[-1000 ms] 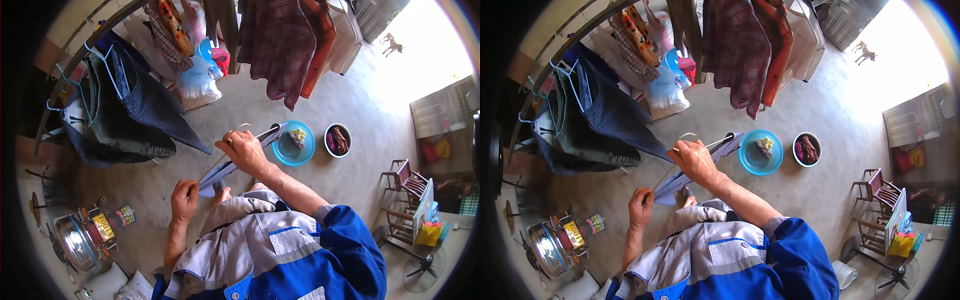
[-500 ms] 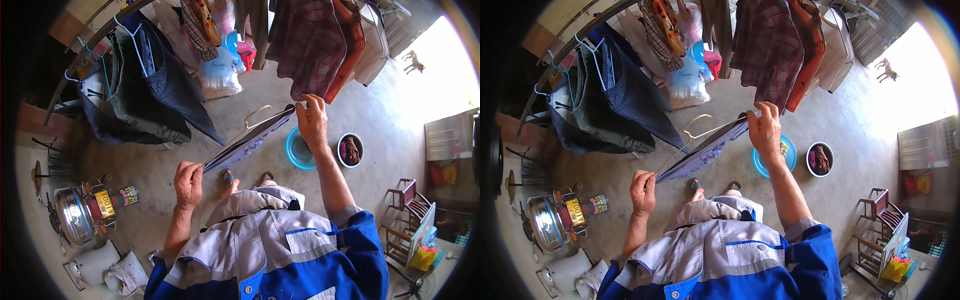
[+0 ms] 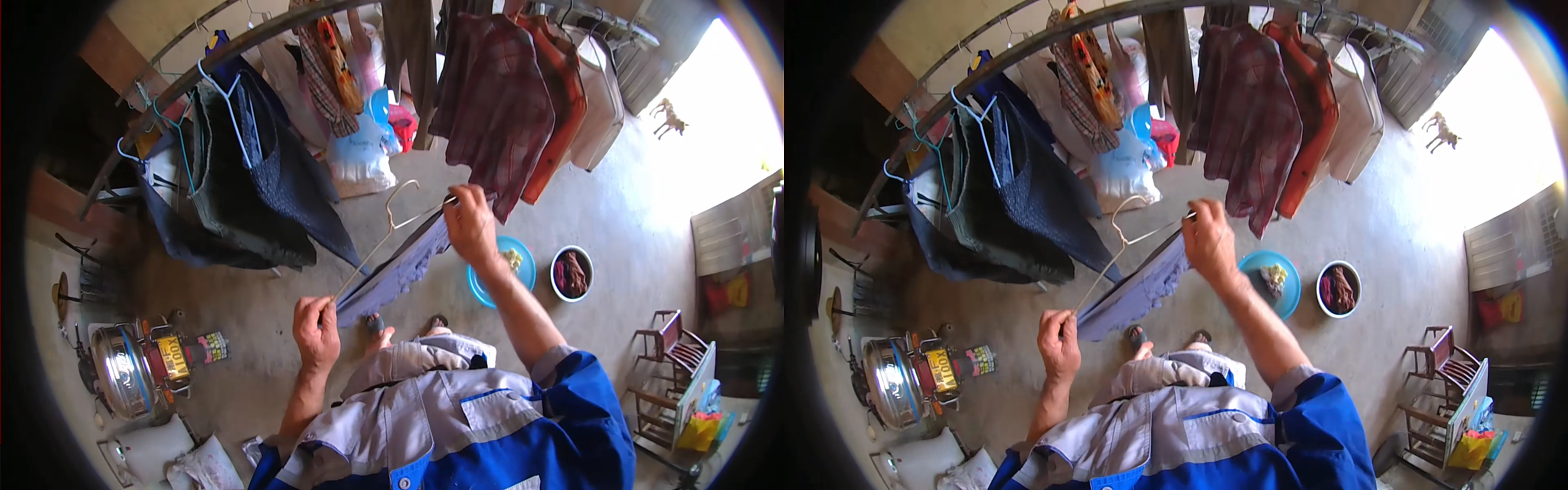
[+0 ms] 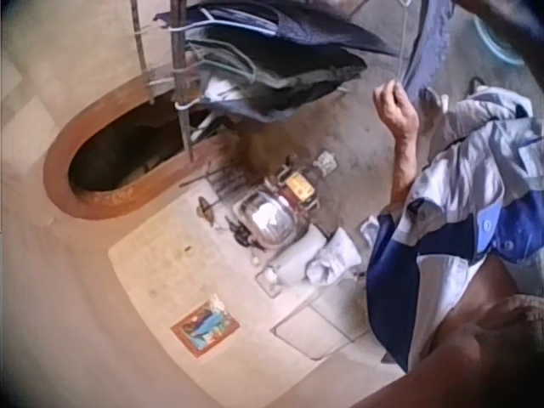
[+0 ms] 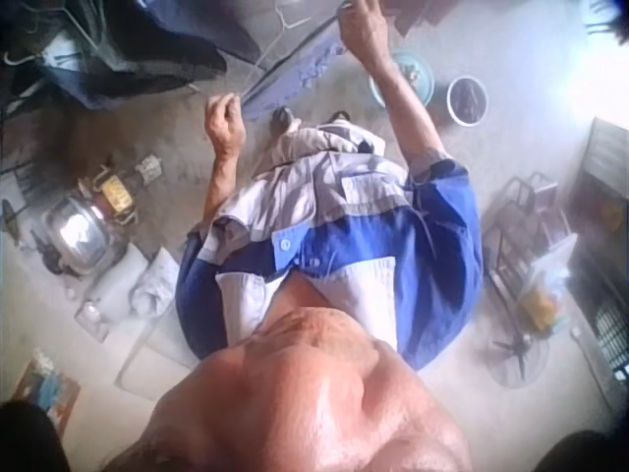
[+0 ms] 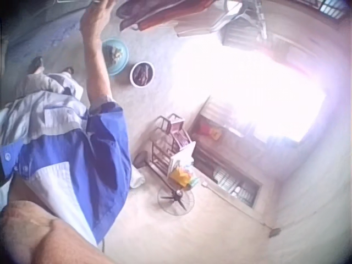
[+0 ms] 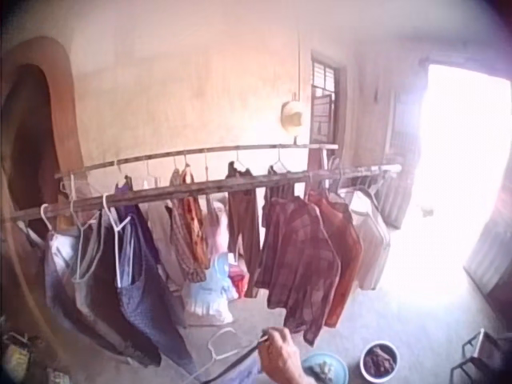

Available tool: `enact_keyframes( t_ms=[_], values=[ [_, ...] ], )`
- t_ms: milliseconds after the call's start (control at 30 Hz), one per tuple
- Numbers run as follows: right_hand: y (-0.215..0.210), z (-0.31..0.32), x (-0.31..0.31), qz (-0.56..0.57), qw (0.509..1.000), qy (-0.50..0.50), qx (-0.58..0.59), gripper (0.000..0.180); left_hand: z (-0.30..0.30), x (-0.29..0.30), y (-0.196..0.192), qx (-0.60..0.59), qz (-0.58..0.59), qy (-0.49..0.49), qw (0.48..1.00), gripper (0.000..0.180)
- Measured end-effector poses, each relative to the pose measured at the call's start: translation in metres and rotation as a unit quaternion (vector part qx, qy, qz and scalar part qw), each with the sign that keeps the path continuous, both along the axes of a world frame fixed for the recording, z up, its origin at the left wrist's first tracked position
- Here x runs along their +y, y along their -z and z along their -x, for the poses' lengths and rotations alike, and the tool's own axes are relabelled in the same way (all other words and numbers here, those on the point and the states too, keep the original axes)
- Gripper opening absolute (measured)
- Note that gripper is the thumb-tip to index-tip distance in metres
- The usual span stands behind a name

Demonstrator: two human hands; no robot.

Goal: The person takes items of clothing from a basin, places them onto hangers, and hangs the hangers on a metal drying rack.

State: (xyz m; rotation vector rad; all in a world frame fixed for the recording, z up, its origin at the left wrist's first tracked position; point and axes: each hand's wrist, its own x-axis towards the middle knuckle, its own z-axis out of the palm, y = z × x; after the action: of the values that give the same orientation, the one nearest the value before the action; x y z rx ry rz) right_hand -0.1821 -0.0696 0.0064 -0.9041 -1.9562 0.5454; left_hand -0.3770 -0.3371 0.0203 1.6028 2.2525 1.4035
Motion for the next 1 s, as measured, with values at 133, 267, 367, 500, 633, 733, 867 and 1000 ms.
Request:
enact_keyframes(
  t_ms=[133,267,367,500,633,733,867,1000],
  values=[
    [-0.015,0.029,-0.067,0.170,0.961,-0.217,0.033,0.023,-0.013,0.001,0.004,-0.022,-0.012,-0.053,0.998,0.008],
    [-0.038,0.056,-0.110,0.462,0.836,-0.289,0.062,0.034,-0.034,0.023,-0.013,0.004,-0.022,-0.012,1.000,0.015],
    [-0.026,0.072,-0.111,0.466,0.835,-0.276,0.093,0.032,-0.038,0.029,-0.001,-0.089,-0.029,-0.046,0.995,0.015],
    [-0.028,0.078,-0.099,0.491,0.824,-0.264,0.098,0.027,-0.035,0.026,-0.009,-0.211,0.026,0.059,0.975,0.030],
    [-0.032,0.072,-0.073,0.475,0.839,-0.262,0.037,0.029,-0.026,0.017,-0.021,-0.207,-0.027,0.124,0.970,0.046],
    [-0.051,0.071,-0.058,0.442,0.854,-0.272,-0.018,0.028,-0.010,0.004,-0.001,-0.227,-0.023,0.092,0.969,0.042],
    [-0.080,0.080,-0.044,0.365,0.885,-0.287,-0.026,0.025,0.003,-0.019,0.038,-0.259,0.021,0.053,0.964,0.036],
    [-0.123,0.103,-0.035,0.369,0.870,-0.326,-0.019,0.024,0.006,-0.041,0.055,-0.373,0.059,0.001,0.926,0.028]
  ],
)
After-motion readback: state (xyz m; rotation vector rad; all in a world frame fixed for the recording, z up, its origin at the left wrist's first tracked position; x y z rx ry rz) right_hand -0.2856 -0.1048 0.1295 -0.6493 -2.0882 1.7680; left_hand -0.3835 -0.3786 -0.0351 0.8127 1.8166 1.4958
